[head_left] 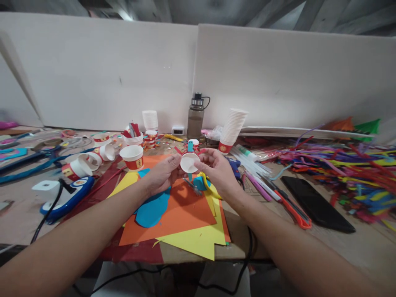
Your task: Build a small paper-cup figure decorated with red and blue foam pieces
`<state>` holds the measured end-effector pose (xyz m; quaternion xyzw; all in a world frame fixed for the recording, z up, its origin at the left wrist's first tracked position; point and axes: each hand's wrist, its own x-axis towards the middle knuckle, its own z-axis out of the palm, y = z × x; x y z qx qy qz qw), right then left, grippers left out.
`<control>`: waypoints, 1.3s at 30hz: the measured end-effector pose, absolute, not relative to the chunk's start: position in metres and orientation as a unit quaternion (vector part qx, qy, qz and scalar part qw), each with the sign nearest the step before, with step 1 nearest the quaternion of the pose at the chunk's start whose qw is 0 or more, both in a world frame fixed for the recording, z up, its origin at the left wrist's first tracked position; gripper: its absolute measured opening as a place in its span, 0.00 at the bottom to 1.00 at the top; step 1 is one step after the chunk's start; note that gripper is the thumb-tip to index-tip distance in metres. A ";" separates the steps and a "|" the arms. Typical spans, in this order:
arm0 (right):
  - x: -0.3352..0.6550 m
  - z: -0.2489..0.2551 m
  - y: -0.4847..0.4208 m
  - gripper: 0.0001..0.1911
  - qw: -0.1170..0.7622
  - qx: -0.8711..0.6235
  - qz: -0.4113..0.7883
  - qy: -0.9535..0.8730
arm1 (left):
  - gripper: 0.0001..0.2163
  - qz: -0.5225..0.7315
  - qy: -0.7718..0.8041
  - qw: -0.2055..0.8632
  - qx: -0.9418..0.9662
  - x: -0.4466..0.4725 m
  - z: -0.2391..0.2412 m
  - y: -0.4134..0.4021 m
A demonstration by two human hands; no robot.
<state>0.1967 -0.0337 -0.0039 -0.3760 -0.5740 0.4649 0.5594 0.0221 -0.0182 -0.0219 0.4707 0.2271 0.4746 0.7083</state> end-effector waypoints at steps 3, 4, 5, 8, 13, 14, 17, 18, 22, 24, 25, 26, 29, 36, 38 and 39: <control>0.198 -0.005 -0.031 0.27 0.574 -0.388 0.462 -0.554 | 0.16 0.498 0.266 0.665 0.489 0.021 -0.024 -0.014; 0.198 -0.005 -0.031 0.27 0.576 -0.392 0.462 -0.548 | 0.16 0.513 0.275 0.649 0.490 0.020 -0.024 -0.013; 0.198 -0.004 -0.030 0.28 0.578 -0.395 0.463 -0.544 | 0.16 0.529 0.280 0.635 0.489 0.020 -0.023 -0.011; 0.198 -0.004 -0.030 0.30 0.576 -0.391 0.476 -0.538 | 0.15 0.562 0.289 0.607 0.482 0.019 -0.021 -0.009; 0.199 -0.006 -0.030 0.28 0.572 -0.387 0.479 -0.541 | 0.15 0.561 0.306 0.600 0.481 0.018 -0.021 -0.008; 0.199 -0.007 -0.030 0.28 0.571 -0.390 0.477 -0.542 | 0.15 0.562 0.308 0.599 0.480 0.018 -0.021 -0.008; 0.199 -0.006 -0.030 0.29 0.568 -0.397 0.474 -0.543 | 0.14 0.563 0.307 0.593 0.488 0.018 -0.021 -0.009; 0.199 -0.006 -0.030 0.29 0.568 -0.398 0.474 -0.543 | 0.14 0.561 0.306 0.592 0.491 0.018 -0.021 -0.009; 0.198 -0.004 -0.030 0.29 0.567 -0.400 0.475 -0.542 | 0.13 0.554 0.309 0.593 0.496 0.017 -0.021 -0.009; 0.199 -0.004 -0.030 0.29 0.566 -0.402 0.473 -0.543 | 0.13 0.553 0.309 0.593 0.497 0.016 -0.022 -0.009; 0.199 -0.004 -0.030 0.29 0.565 -0.402 0.472 -0.544 | 0.13 0.554 0.308 0.593 0.497 0.016 -0.022 -0.008; 0.199 -0.004 -0.030 0.29 0.565 -0.401 0.473 -0.545 | 0.13 0.553 0.307 0.594 0.497 0.016 -0.022 -0.008; 0.199 -0.004 -0.031 0.28 0.564 -0.398 0.473 -0.547 | 0.13 0.553 0.308 0.597 0.494 0.016 -0.023 -0.008; 0.199 -0.002 -0.032 0.28 0.566 -0.402 0.466 -0.548 | 0.14 0.553 0.299 0.605 0.489 0.017 -0.022 -0.009; 0.199 -0.002 -0.032 0.28 0.567 -0.401 0.469 -0.546 | 0.14 0.552 0.298 0.605 0.490 0.017 -0.021 -0.009; 0.199 -0.001 -0.032 0.28 0.567 -0.401 0.470 -0.544 | 0.14 0.550 0.297 0.605 0.493 0.017 -0.021 -0.009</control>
